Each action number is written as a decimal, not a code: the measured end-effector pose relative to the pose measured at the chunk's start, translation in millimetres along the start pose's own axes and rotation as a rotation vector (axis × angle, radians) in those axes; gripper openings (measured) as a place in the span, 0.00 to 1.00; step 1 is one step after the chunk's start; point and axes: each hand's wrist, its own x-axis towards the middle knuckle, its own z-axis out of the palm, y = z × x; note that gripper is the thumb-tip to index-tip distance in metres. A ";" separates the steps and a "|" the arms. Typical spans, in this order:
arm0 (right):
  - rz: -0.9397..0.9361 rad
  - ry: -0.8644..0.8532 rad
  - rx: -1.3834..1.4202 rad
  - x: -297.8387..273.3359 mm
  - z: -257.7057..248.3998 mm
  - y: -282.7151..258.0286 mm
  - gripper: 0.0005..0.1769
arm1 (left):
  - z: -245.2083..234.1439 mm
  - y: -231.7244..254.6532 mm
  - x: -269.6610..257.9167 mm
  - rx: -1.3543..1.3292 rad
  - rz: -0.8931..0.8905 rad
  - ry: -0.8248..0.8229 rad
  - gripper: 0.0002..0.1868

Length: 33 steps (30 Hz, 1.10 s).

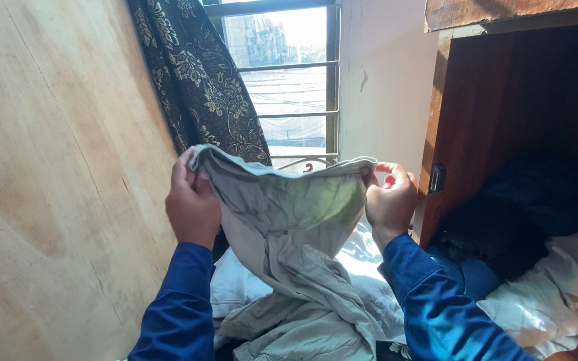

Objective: The person folds shorts and a shirt by hand, then places them into a storage compartment.

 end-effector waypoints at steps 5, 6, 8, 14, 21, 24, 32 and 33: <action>0.416 -0.230 0.409 1.5 -8.4 -38.9 0.12 | -4.7 17.2 0.0 0.153 0.209 -0.242 0.46; 0.467 -0.218 0.665 2.0 -6.9 -41.5 0.13 | -6.2 21.6 0.1 0.152 0.210 -0.243 0.46; 0.391 -0.236 0.835 3.9 -5.7 -42.4 0.12 | -8.6 30.7 0.2 0.269 0.249 -0.240 0.53; -0.203 -0.255 0.704 2.5 -33.4 -67.0 0.25 | -24.7 69.6 16.7 0.642 0.507 -0.146 0.57; -0.787 0.063 -0.018 22.2 -99.3 -118.9 0.66 | -81.7 128.2 28.3 0.492 0.634 0.274 0.54; -0.782 0.148 -0.076 23.8 -101.0 -117.2 0.68 | -84.9 119.0 33.6 0.496 0.623 0.391 0.71; -0.257 -0.616 -0.232 -15.8 20.3 10.8 0.59 | 24.8 -51.2 -27.3 0.322 0.110 -0.475 0.58; -0.138 -0.794 -0.290 -25.3 30.6 34.6 0.58 | 27.9 -75.9 -49.3 0.503 -0.051 -0.667 0.54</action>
